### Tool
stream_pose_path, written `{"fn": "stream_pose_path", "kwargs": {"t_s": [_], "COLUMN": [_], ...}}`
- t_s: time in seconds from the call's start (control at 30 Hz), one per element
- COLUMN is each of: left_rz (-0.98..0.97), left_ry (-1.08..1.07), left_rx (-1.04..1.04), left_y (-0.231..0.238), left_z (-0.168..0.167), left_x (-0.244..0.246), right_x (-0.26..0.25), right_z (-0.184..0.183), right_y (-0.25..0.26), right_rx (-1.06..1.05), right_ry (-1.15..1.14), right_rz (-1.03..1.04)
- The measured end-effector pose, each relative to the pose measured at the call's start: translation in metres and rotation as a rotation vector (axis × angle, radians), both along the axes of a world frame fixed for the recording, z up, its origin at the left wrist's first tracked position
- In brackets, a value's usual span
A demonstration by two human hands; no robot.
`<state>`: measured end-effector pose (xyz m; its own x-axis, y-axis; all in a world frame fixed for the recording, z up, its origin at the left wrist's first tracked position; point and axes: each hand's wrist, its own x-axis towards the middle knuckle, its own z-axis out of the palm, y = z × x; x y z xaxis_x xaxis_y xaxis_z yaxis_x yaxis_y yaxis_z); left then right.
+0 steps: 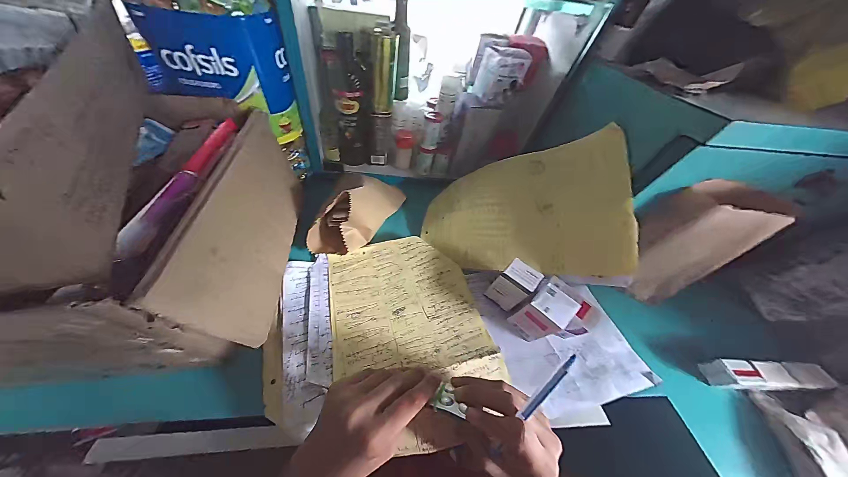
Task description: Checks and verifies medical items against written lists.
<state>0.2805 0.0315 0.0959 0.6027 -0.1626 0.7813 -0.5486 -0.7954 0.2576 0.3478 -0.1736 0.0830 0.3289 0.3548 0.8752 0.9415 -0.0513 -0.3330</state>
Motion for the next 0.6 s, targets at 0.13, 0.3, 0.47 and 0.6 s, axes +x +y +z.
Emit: {"fn": "stream_pose_path", "kwargs": {"t_s": [0.13,0.3,0.47,0.6], "left_rz": [-0.055,0.116,0.149,0.178], "left_ry": [0.049,0.143,0.192,0.195], "left_rx": [-0.078,-0.05,-0.012,0.0], "left_y": [0.005,0.013,0.015,0.02], "left_z": [-0.001,-0.008,-0.019,-0.02], "left_x": [0.008,0.016,0.013,0.009], "right_x": [0.005,0.018,0.042,0.06], "right_z": [0.004,0.008,0.012,0.012], "right_y": [-0.003,-0.019,-0.041,-0.047], "right_rx": [-0.034,-0.033,0.066,0.055], "right_ry": [-0.045,-0.031,-0.016,-0.078], "right_rz": [-0.01,-0.153,-0.427,-0.544]}}
